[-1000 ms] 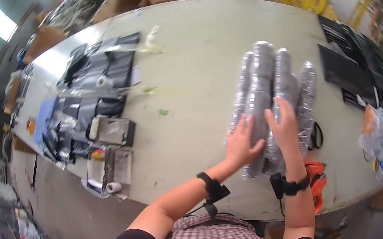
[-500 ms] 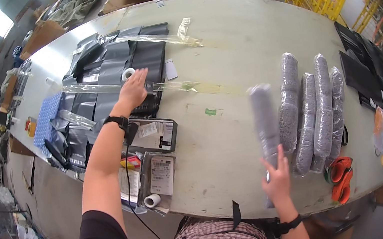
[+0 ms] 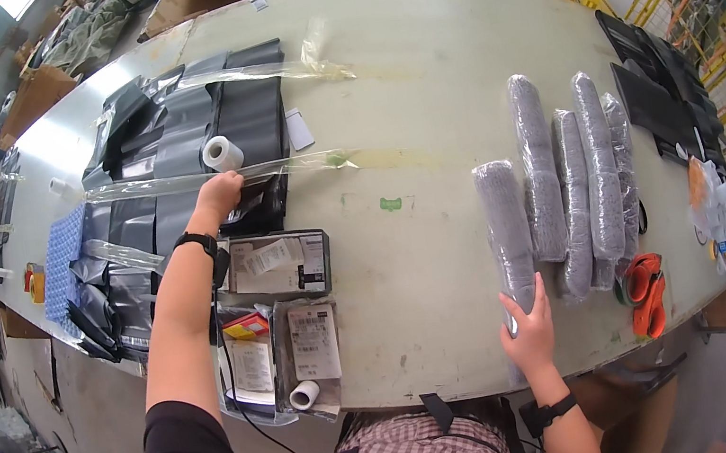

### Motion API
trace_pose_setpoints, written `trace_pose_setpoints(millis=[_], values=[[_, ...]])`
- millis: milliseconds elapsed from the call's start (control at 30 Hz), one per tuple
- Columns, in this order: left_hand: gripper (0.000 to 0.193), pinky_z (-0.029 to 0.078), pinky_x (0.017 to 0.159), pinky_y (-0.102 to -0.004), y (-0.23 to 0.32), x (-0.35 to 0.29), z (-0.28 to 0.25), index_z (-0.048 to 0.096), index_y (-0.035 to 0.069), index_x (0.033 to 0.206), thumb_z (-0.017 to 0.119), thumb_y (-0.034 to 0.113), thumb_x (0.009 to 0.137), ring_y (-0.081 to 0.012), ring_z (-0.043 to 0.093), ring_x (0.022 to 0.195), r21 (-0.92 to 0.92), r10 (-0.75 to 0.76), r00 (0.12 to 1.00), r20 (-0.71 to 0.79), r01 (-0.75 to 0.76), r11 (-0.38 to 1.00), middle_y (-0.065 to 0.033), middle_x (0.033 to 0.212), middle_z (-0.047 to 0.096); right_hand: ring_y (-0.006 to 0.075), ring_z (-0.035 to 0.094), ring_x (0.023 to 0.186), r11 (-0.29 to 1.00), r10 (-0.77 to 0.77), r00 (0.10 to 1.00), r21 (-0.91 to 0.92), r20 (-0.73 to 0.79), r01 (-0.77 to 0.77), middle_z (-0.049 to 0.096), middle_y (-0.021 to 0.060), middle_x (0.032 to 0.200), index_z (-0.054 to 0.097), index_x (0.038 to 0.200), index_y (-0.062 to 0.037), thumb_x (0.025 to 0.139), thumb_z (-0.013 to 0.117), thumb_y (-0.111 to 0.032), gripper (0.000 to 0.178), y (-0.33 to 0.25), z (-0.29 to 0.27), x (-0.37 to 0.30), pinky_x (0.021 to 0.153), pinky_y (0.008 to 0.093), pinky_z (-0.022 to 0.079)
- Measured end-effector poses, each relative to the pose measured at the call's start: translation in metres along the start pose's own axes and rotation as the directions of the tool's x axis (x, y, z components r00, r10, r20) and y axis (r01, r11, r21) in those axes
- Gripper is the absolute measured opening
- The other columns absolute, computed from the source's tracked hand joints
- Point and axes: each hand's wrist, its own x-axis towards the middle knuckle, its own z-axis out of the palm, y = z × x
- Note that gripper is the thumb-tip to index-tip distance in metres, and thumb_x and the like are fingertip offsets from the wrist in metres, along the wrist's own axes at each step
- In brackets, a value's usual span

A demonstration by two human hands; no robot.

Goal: The person places foam-wrapped components into plastic bags, applies adhesive shipping labels to each bag, and uses a handheld tape dispenser to seal the packages before setting them aside.

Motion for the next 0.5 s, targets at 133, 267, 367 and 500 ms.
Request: trace_pose_setpoints(millis=[133,267,367,500], values=[[0.01,0.044,0.061,-0.0377,0.0,-0.02,-0.011,0.053,0.002,0.073,0.056,0.01,0.069,-0.031,0.059,0.069,-0.386,-0.342,0.85,-0.401,0.182,0.904,-0.0149,0.07,0.058,0.0416,0.036,0.122,0.998,-0.061,0.997,-0.03,-0.042,0.059,0.023,0.0223,0.141,0.061,0.109,-0.0183,0.062,0.065,-0.007,0.049,0.007,-0.002,-0.004,0.095,0.0437,0.039],[0.015,0.041,0.054,-0.0325,0.021,-0.079,-0.092,0.05,0.0,0.079,0.055,0.01,0.068,-0.0226,0.049,0.054,-0.455,-0.154,0.978,-0.138,0.075,0.887,-0.0141,0.06,0.05,0.0423,0.035,0.122,0.996,-0.078,0.997,0.031,-0.009,0.079,0.024,0.0232,0.14,0.056,0.115,-0.0194,0.062,0.067,-0.009,0.055,0.02,-0.001,0.0,0.094,0.0441,0.04],[0.022,0.044,0.058,-0.0377,0.082,-0.104,-0.165,0.051,0.002,0.092,0.053,0.008,0.072,-0.0336,0.057,0.064,-0.457,-0.281,0.959,-0.042,0.232,0.859,-0.0161,0.069,0.059,0.0444,0.036,0.119,0.995,-0.059,0.998,0.078,-0.005,0.059,0.024,0.0241,0.139,0.041,0.129,-0.0221,0.062,0.069,-0.012,0.074,0.024,-0.003,0.0,0.092,0.0451,0.04],[0.023,0.043,0.05,-0.0415,0.238,-0.113,-0.168,0.045,0.004,0.099,0.053,0.015,0.08,-0.0327,0.058,0.058,-0.89,-0.317,0.945,0.083,0.214,0.404,-0.0147,0.061,0.056,0.0463,0.043,0.112,0.948,0.172,0.965,0.234,0.197,-0.217,0.031,0.026,0.134,0.008,0.142,-0.0235,0.061,0.069,-0.013,0.102,0.041,0.001,0.005,0.09,0.0443,0.042]])
